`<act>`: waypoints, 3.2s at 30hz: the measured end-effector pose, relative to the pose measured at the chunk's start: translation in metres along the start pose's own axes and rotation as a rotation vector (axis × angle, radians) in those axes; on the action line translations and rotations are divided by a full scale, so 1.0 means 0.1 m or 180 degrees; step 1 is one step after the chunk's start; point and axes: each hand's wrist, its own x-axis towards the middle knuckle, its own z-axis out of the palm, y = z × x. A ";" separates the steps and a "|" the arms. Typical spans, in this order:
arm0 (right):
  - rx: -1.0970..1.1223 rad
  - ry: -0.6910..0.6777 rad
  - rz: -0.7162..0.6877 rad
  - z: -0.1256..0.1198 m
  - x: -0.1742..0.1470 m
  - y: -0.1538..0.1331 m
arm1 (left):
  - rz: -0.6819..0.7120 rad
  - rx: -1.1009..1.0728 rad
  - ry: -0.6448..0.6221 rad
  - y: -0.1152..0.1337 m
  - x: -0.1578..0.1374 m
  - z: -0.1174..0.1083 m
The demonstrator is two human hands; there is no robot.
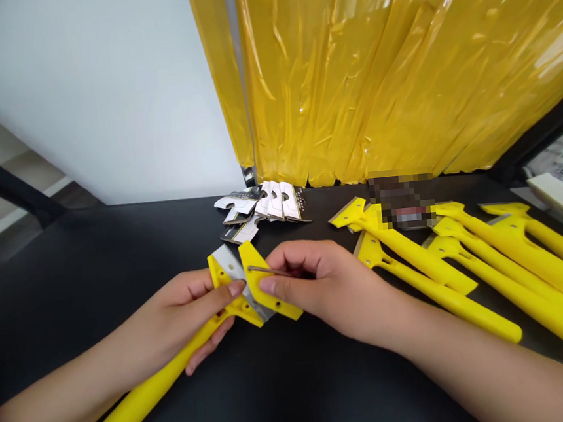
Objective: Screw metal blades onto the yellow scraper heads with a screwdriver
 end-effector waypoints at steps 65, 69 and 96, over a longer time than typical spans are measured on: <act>-0.0564 0.0578 -0.0550 0.04 0.01 0.11 | 0.0318 -0.0595 0.0713 0.06 -0.07 -0.01; -0.1390 0.0391 -0.0617 -0.10 0.10 0.22 | 0.0327 -0.0702 0.0689 0.07 -0.04 -0.03; -0.2244 0.0367 -0.0070 -0.13 0.28 0.41 | 0.0267 -0.0704 0.0689 0.07 -0.06 -0.04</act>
